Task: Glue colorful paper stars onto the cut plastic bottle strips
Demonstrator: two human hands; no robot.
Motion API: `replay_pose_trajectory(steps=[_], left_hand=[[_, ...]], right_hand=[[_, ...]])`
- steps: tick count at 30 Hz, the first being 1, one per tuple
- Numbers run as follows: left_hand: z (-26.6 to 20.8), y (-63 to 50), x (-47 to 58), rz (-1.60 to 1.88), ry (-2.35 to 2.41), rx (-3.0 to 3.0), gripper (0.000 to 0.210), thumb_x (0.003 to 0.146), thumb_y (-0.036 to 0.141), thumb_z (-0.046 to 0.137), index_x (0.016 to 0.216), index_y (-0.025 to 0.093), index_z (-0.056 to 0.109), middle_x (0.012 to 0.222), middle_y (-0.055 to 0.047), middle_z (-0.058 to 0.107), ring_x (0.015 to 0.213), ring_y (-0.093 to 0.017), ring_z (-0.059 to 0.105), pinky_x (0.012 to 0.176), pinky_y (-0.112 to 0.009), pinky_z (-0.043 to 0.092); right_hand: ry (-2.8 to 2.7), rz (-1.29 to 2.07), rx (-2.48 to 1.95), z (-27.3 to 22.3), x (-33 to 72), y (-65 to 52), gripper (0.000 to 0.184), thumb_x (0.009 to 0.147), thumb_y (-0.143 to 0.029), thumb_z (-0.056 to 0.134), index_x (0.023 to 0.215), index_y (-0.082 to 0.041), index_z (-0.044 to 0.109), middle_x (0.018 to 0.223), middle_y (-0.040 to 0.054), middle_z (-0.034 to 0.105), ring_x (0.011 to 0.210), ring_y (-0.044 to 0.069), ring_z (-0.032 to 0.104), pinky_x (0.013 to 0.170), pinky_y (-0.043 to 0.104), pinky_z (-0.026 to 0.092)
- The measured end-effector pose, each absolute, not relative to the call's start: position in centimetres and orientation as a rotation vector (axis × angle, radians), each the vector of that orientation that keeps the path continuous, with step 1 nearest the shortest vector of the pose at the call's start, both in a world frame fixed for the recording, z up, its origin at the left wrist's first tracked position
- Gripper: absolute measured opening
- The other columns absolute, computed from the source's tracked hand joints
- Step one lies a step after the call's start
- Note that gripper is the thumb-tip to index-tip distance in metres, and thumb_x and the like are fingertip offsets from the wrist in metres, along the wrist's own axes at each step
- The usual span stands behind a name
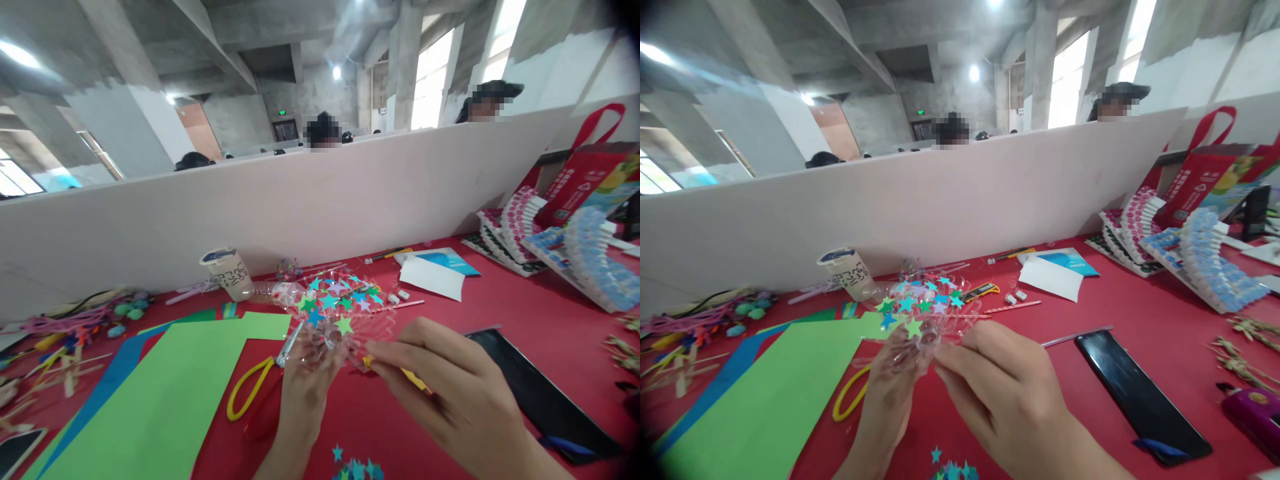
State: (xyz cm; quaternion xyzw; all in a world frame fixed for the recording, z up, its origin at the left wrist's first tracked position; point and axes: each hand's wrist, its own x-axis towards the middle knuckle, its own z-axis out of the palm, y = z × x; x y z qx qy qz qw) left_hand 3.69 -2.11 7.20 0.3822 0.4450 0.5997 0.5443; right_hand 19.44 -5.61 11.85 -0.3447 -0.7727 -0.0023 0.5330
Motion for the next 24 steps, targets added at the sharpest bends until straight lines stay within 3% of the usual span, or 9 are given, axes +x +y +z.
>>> replay_pose_trajectory(steps=[11, 17, 24], left_hand=[[7.7, -2.3, 3.9, 1.458, 1.032, 0.829, 0.030, 0.056, 0.018, 0.079, 0.079, 0.017, 0.061, 0.066, 0.000, 0.070, 0.061, -0.015, 0.067, 0.061, -0.021, 0.052], [6.7, -1.9, 3.4, 1.471, 0.952, 0.928, 0.021, 0.060, 0.023, 0.077, 0.075, 0.016, 0.064, 0.068, -0.002, 0.071, 0.062, -0.017, 0.067, 0.066, -0.028, 0.054], [6.9, -1.7, 3.4, 1.494, 0.959, 0.957, 0.018, 0.059, 0.023, 0.077, 0.070, 0.017, 0.065, 0.062, 0.001, 0.070, 0.059, -0.015, 0.066, 0.063, -0.024, 0.052]], right_hand=[[-1.836, -0.079, -0.820, 11.7, 19.3, -5.7, 0.018, 0.084, -0.006, 0.052, 0.094, -0.014, 0.064, 0.072, 0.0037, 0.061, 0.063, 0.014, 0.057, 0.054, 0.024, 0.046], [-1.815, -0.036, -0.884, 11.7, 19.5, -5.6, 0.033, 0.080, -0.005, 0.058, 0.113, -0.014, 0.058, 0.074, 0.0024, 0.057, 0.062, 0.011, 0.050, 0.055, 0.023, 0.045], [-1.806, 0.012, -0.874, 12.0, 19.7, -6.0, 0.025, 0.080, -0.004, 0.058, 0.102, -0.016, 0.062, 0.075, 0.0017, 0.056, 0.062, 0.010, 0.050, 0.054, 0.021, 0.044]])
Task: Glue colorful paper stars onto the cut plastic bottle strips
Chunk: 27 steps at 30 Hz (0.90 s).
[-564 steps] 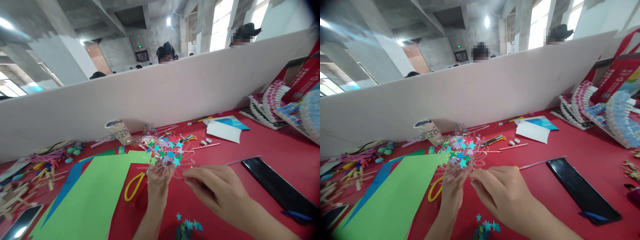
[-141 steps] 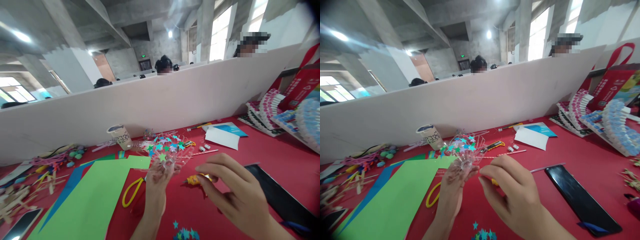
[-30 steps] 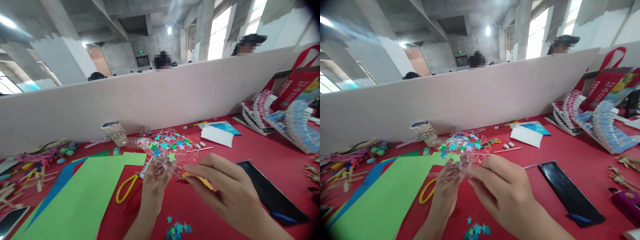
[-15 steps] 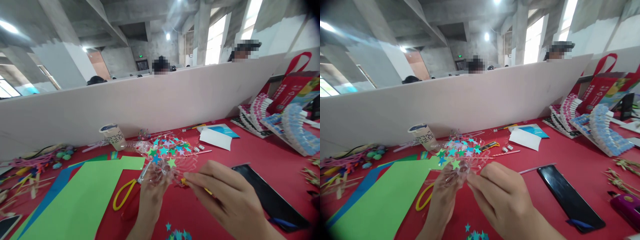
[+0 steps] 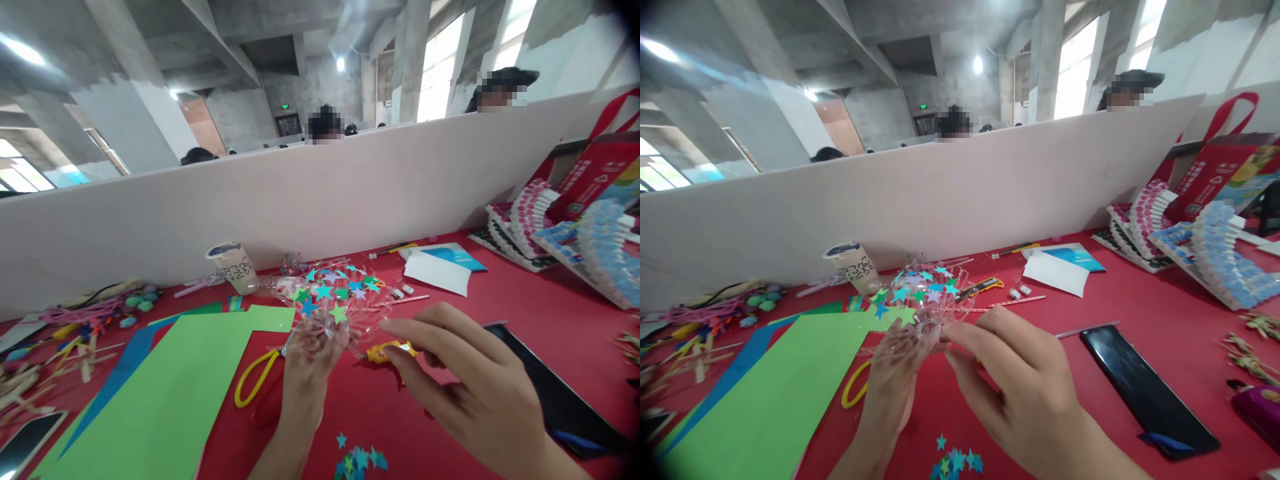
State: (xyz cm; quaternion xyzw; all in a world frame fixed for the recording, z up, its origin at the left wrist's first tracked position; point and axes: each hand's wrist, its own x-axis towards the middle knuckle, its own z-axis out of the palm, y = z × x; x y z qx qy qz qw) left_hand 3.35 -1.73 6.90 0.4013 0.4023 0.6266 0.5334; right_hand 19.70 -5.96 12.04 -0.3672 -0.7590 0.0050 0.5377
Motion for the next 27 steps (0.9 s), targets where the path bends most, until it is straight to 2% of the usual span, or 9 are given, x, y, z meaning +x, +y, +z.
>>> replay_pose_trajectory(steps=[3, 6, 11, 15, 20, 23, 27], left_hand=[[7.04, -1.84, 3.54, 1.476, 0.960, 0.923, 0.023, 0.058, 0.025, 0.078, 0.072, 0.017, 0.062, 0.064, -0.001, 0.070, 0.061, -0.017, 0.067, 0.062, -0.025, 0.052], [6.71, -1.97, 3.45, 1.427, 0.989, 0.927, 0.023, 0.065, 0.022, 0.074, 0.081, 0.018, 0.058, 0.071, -0.002, 0.072, 0.066, -0.017, 0.067, 0.066, -0.027, 0.052], [6.26, -1.99, 3.20, 1.419, 0.987, 0.958, 0.024, 0.065, 0.020, 0.074, 0.082, 0.017, 0.057, 0.074, -0.002, 0.070, 0.069, -0.016, 0.066, 0.070, -0.026, 0.050], [6.30, -2.04, 3.24, 1.447, 1.078, 0.902, 0.034, 0.060, 0.021, 0.077, 0.088, 0.018, 0.057, 0.077, -0.001, 0.069, 0.068, -0.015, 0.065, 0.066, -0.024, 0.049], [6.54, -2.12, 3.46, 1.439, 1.106, 0.890, 0.037, 0.058, 0.023, 0.078, 0.088, 0.017, 0.056, 0.073, -0.001, 0.069, 0.067, -0.016, 0.066, 0.066, -0.026, 0.050], [6.56, -2.12, 3.49, 1.450, 1.054, 0.880, 0.034, 0.058, 0.022, 0.078, 0.085, 0.018, 0.058, 0.073, -0.001, 0.071, 0.068, -0.016, 0.067, 0.065, -0.025, 0.051], [6.60, -2.05, 3.43, 1.484, 1.027, 0.863, 0.028, 0.055, 0.020, 0.080, 0.075, 0.017, 0.061, 0.066, 0.001, 0.069, 0.062, -0.016, 0.066, 0.061, -0.024, 0.051]], right_hand=[[-1.832, 0.016, -0.857, 11.77, 19.63, -5.85, 0.028, 0.080, -0.004, 0.057, 0.106, -0.015, 0.060, 0.077, 0.0030, 0.057, 0.063, 0.011, 0.052, 0.055, 0.023, 0.044], [-1.855, -0.013, -0.876, 11.59, 19.70, -5.70, 0.029, 0.082, -0.006, 0.056, 0.109, -0.015, 0.060, 0.077, 0.0034, 0.058, 0.062, 0.012, 0.052, 0.054, 0.024, 0.045], [-1.898, -0.034, -0.877, 11.74, 19.85, -5.67, 0.024, 0.083, -0.007, 0.055, 0.105, -0.013, 0.063, 0.076, 0.0047, 0.059, 0.062, 0.012, 0.052, 0.054, 0.025, 0.044], [-1.907, -0.103, -0.828, 11.82, 19.83, -5.73, 0.018, 0.084, -0.006, 0.053, 0.098, -0.011, 0.063, 0.075, 0.0059, 0.061, 0.062, 0.013, 0.054, 0.054, 0.026, 0.045], [-1.941, -0.199, -0.849, 11.58, 19.88, -5.92, 0.025, 0.085, -0.007, 0.050, 0.105, -0.018, 0.060, 0.072, 0.0024, 0.061, 0.056, 0.013, 0.052, 0.050, 0.027, 0.045], [-1.940, -0.248, -0.870, 11.37, 19.85, -5.95, 0.029, 0.085, -0.008, 0.050, 0.108, -0.023, 0.060, 0.073, 0.0013, 0.061, 0.057, 0.014, 0.053, 0.053, 0.028, 0.048], [-1.911, -0.193, -0.841, 11.39, 19.76, -5.87, 0.026, 0.085, -0.008, 0.052, 0.109, -0.015, 0.060, 0.074, 0.0038, 0.061, 0.060, 0.013, 0.053, 0.052, 0.026, 0.046]])
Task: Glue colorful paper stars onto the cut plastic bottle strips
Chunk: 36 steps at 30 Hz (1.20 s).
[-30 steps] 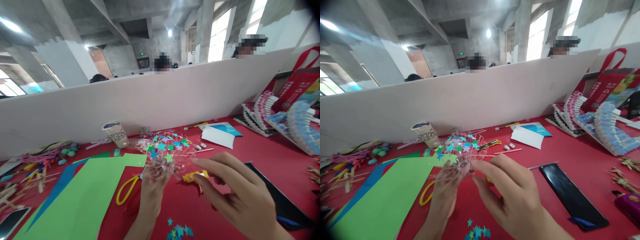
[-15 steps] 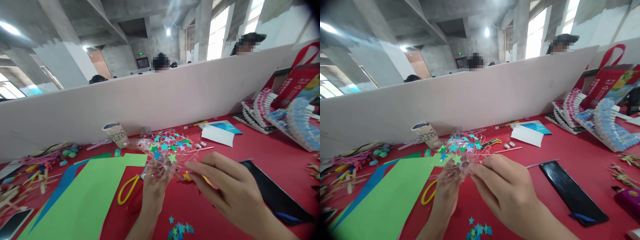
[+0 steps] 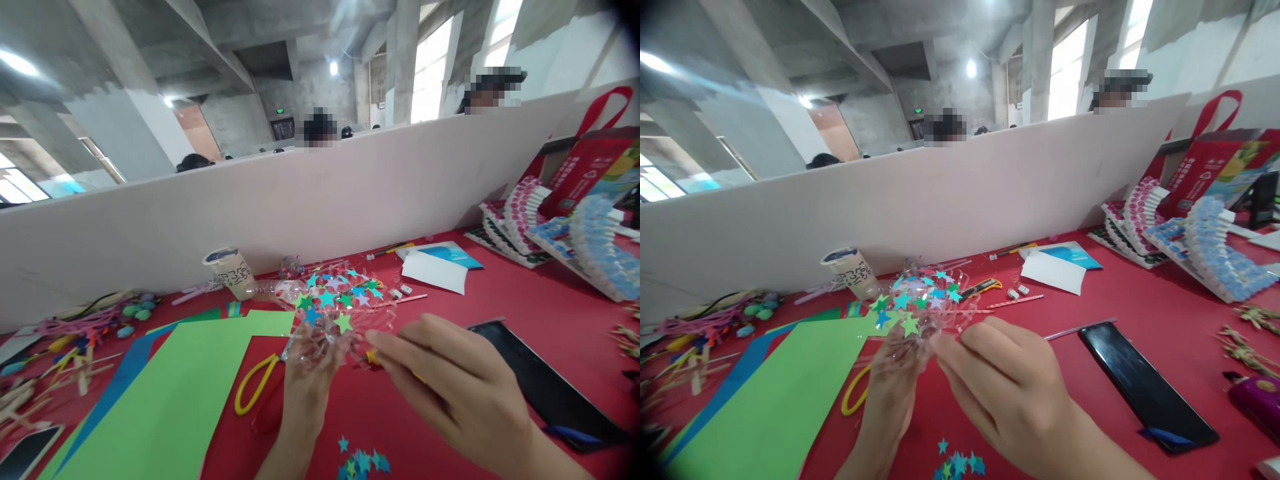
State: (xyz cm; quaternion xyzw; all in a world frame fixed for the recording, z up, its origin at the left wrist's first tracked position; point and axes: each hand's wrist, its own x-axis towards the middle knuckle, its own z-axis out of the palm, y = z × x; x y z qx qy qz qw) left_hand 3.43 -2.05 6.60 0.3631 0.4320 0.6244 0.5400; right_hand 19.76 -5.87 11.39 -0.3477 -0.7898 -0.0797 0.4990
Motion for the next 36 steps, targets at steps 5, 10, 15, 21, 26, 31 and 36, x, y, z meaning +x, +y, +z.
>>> replay_pose_trajectory(steps=[5, 10, 15, 21, 26, 31, 36], left_hand=[[6.9, -1.8, 3.5, 1.571, 1.006, 0.783, 0.032, 0.050, 0.019, 0.082, 0.073, 0.018, 0.060, 0.064, 0.003, 0.069, 0.060, -0.015, 0.067, 0.065, -0.027, 0.054], [7.3, -1.7, 3.5, 1.614, 0.952, 0.673, 0.039, 0.041, 0.026, 0.084, 0.070, 0.019, 0.058, 0.065, 0.004, 0.070, 0.058, -0.014, 0.068, 0.061, -0.024, 0.055], [6.4, -1.5, 3.0, 1.562, 0.885, 0.711, 0.030, 0.047, 0.027, 0.082, 0.069, 0.019, 0.064, 0.066, 0.001, 0.072, 0.064, -0.015, 0.069, 0.066, -0.024, 0.056], [4.0, -1.2, 2.3, 1.693, 0.849, 0.716, 0.036, 0.053, 0.015, 0.080, 0.083, 0.022, 0.063, 0.073, -0.001, 0.074, 0.064, -0.017, 0.070, 0.065, -0.026, 0.056], [3.6, -1.1, 2.5, 1.612, 0.803, 0.741, 0.038, 0.057, 0.014, 0.079, 0.089, 0.020, 0.059, 0.081, -0.004, 0.074, 0.071, -0.022, 0.071, 0.069, -0.032, 0.056], [3.9, -1.3, 2.5, 1.583, 0.820, 0.696, 0.045, 0.055, 0.016, 0.080, 0.094, 0.020, 0.056, 0.082, -0.006, 0.074, 0.074, -0.026, 0.071, 0.073, -0.038, 0.056], [4.0, -1.6, 2.6, 1.572, 0.808, 0.716, 0.049, 0.055, 0.026, 0.081, 0.097, 0.020, 0.058, 0.082, -0.006, 0.074, 0.071, -0.025, 0.071, 0.071, -0.037, 0.056]], right_hand=[[-1.797, -0.021, -0.894, 11.8, 19.9, -6.1, 0.024, 0.081, -0.009, 0.058, 0.104, -0.016, 0.060, 0.071, -0.0004, 0.058, 0.055, 0.009, 0.050, 0.049, 0.020, 0.043], [-1.816, 0.119, -0.978, 11.9, 19.4, -6.2, 0.014, 0.084, -0.014, 0.056, 0.095, -0.022, 0.060, 0.061, -0.0050, 0.060, 0.047, 0.007, 0.050, 0.044, 0.019, 0.038], [-1.787, 0.187, -1.007, 11.3, 18.5, -6.1, 0.014, 0.085, -0.019, 0.055, 0.098, -0.021, 0.060, 0.057, -0.0061, 0.061, 0.043, 0.006, 0.051, 0.044, 0.017, 0.037], [-1.735, 0.204, -1.026, 11.0, 18.3, -6.3, 0.009, 0.085, -0.024, 0.056, 0.093, -0.021, 0.058, 0.054, -0.0069, 0.059, 0.041, 0.006, 0.049, 0.044, 0.017, 0.036], [-1.740, 0.232, -1.057, 11.0, 18.2, -6.5, 0.005, 0.084, -0.019, 0.054, 0.088, -0.022, 0.057, 0.053, -0.0076, 0.055, 0.040, 0.006, 0.047, 0.043, 0.016, 0.035], [-1.708, 0.311, -1.035, 10.8, 18.1, -6.5, 0.008, 0.080, -0.013, 0.050, 0.083, -0.020, 0.052, 0.051, -0.0085, 0.047, 0.038, 0.005, 0.043, 0.038, 0.015, 0.033], [-1.694, 0.207, -0.997, 10.5, 18.1, -6.3, 0.011, 0.078, -0.012, 0.050, 0.085, -0.020, 0.051, 0.051, -0.0087, 0.047, 0.037, 0.006, 0.043, 0.038, 0.017, 0.033]])
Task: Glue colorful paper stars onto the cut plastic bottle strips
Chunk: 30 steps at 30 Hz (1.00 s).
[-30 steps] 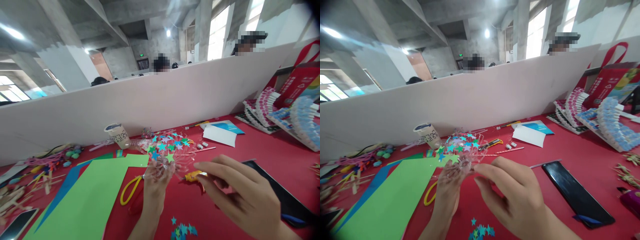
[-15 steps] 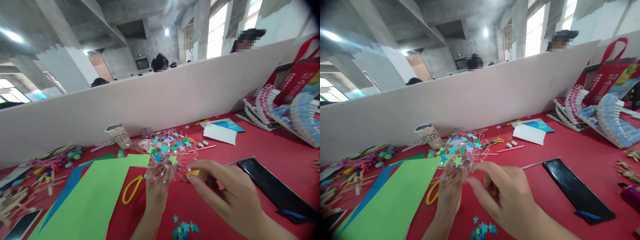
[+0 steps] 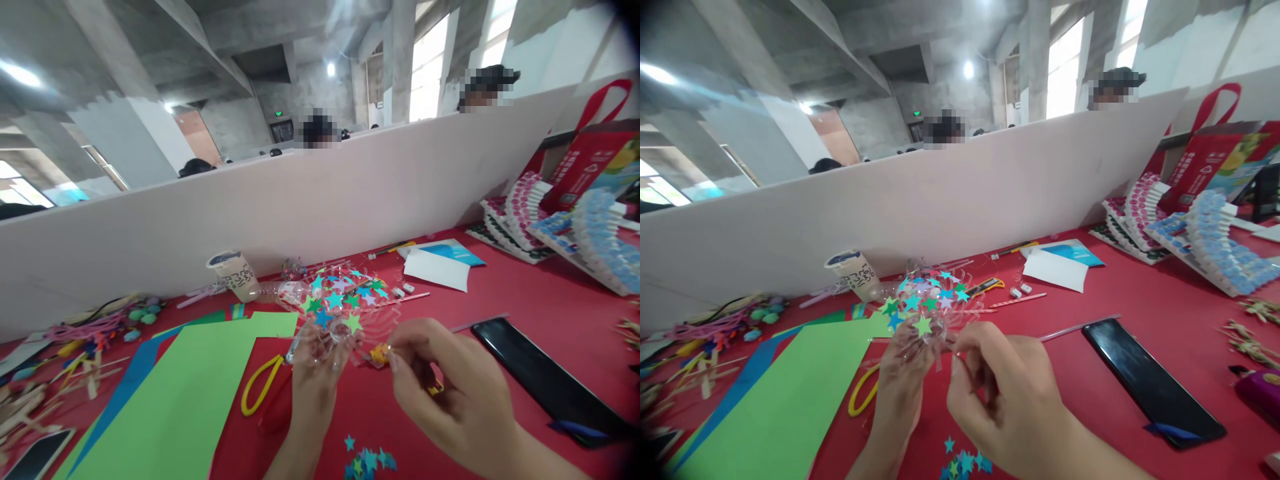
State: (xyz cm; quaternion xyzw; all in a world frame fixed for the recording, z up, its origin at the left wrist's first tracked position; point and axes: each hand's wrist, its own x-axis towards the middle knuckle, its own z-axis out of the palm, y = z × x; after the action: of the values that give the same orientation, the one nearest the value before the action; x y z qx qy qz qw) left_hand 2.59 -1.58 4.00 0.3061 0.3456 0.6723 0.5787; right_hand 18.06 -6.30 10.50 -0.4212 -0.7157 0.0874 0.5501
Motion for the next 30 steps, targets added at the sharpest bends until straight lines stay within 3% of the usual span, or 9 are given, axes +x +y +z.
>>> replay_pose_trajectory(steps=[3, 8, 16, 20, 25, 30], left_hand=[[3.8, -1.4, 2.3, 1.572, 0.803, 0.695, 0.043, 0.052, 0.024, 0.082, 0.090, 0.019, 0.062, 0.080, -0.005, 0.074, 0.069, -0.024, 0.071, 0.069, -0.033, 0.057], [4.2, -0.8, 2.1, 1.600, 0.869, 0.656, 0.015, 0.062, 0.023, 0.074, 0.070, 0.017, 0.064, 0.066, -0.002, 0.073, 0.060, -0.018, 0.069, 0.064, -0.029, 0.057], [5.0, -0.9, 2.7, 1.484, 0.915, 0.967, 0.008, 0.069, 0.027, 0.069, 0.072, 0.021, 0.065, 0.064, -0.003, 0.072, 0.062, -0.021, 0.069, 0.068, -0.034, 0.056], [4.4, -0.6, 2.6, 1.584, 0.914, 0.903, 0.013, 0.070, 0.029, 0.068, 0.079, 0.021, 0.063, 0.069, -0.003, 0.072, 0.067, -0.021, 0.070, 0.072, -0.036, 0.056], [5.0, -0.9, 3.0, 1.649, 0.922, 0.794, 0.045, 0.054, 0.018, 0.079, 0.094, 0.020, 0.057, 0.072, 0.001, 0.071, 0.064, -0.019, 0.069, 0.066, -0.033, 0.056], [5.4, -1.2, 3.1, 1.619, 0.946, 0.771, 0.051, 0.057, 0.019, 0.078, 0.103, 0.021, 0.056, 0.074, 0.000, 0.072, 0.069, -0.020, 0.069, 0.070, -0.032, 0.055]], right_hand=[[-1.714, 0.149, -0.982, 10.4, 18.2, -6.2, 0.012, 0.079, -0.014, 0.051, 0.088, -0.021, 0.052, 0.052, -0.0084, 0.049, 0.037, 0.006, 0.043, 0.040, 0.018, 0.034], [-1.701, 0.187, -0.983, 10.9, 18.8, -6.4, 0.014, 0.081, -0.014, 0.052, 0.094, -0.021, 0.052, 0.053, -0.0080, 0.051, 0.039, 0.006, 0.046, 0.040, 0.016, 0.035], [-1.805, 0.174, -1.023, 11.3, 18.8, -6.5, 0.009, 0.084, -0.014, 0.048, 0.083, -0.022, 0.052, 0.053, -0.0069, 0.050, 0.039, 0.007, 0.040, 0.040, 0.018, 0.033], [-1.832, 0.126, -1.003, 11.1, 18.6, -6.4, 0.009, 0.084, -0.014, 0.048, 0.086, -0.022, 0.052, 0.055, -0.0064, 0.056, 0.041, 0.007, 0.045, 0.041, 0.018, 0.034], [-1.837, -0.004, -0.932, 10.8, 18.6, -6.1, 0.013, 0.086, -0.013, 0.048, 0.094, -0.021, 0.054, 0.064, -0.0032, 0.066, 0.048, 0.008, 0.055, 0.046, 0.019, 0.039], [-1.896, -0.175, -0.807, 10.5, 18.9, -5.9, 0.019, 0.088, -0.013, 0.049, 0.106, -0.014, 0.054, 0.064, 0.0000, 0.067, 0.048, 0.010, 0.056, 0.049, 0.023, 0.041]])
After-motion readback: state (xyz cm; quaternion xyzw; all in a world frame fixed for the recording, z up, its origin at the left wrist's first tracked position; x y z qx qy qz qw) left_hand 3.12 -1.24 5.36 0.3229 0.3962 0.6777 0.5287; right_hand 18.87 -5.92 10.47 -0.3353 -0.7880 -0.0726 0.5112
